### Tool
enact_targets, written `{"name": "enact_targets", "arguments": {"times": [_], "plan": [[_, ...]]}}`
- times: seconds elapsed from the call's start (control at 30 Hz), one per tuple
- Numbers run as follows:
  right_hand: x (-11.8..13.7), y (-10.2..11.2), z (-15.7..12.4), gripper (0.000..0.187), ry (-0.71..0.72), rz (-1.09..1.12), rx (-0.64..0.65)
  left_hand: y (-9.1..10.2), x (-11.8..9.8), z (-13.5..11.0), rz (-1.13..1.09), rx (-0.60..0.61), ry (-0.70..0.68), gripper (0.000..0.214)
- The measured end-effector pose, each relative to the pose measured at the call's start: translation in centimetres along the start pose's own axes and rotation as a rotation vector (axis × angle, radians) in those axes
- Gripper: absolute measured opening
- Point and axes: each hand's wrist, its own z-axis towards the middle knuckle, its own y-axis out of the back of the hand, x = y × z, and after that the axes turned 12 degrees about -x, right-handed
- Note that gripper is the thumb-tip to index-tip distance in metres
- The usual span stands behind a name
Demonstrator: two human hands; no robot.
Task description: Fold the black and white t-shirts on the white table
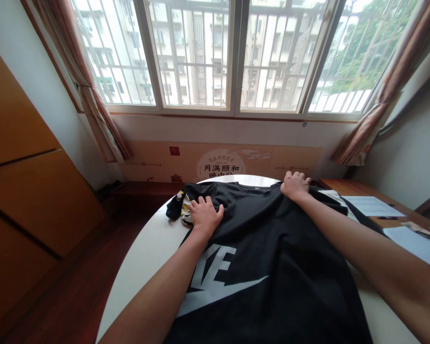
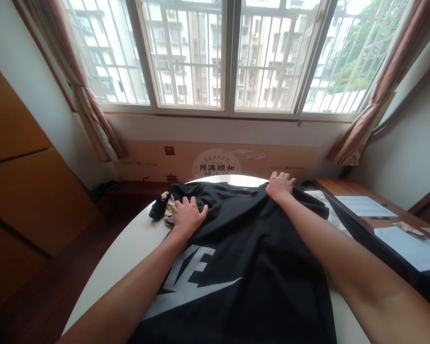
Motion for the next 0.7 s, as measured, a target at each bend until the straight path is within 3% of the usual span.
{"name": "enact_targets", "arguments": {"times": [0.2, 0.3, 0.4, 0.53, 0.7], "plan": [[3.0, 0.5, -7.2, 0.06, 0.393, 0.134, 0.217, -0.5, 0.3, 0.1, -0.046, -0.032, 0.042, 0.05], [3.5, -0.5, -10.4, 0.073, 0.458, 0.157, 0.313, -0.6, 0.4, -0.1, -0.071, -0.036, 0.072, 0.051], [3.5, -0.4, -11.8, 0.077, 0.459, 0.166, 0.323, -0.9, 0.6, 0.0, -0.057, -0.039, 0.101, 0.062], [3.5, 3.0, -15.3, 0.082, 0.517, 0.22, 0.286, -1.6, 1.0, 0.3, -0.043, -0.009, 0.123, 0.072], [1.7, 7.5, -26.4, 0.083, 0.929, 0.514, 0.247, -2.1, 1.1, 0.4, -0.053, -0.02, 0.121, 0.071]]}}
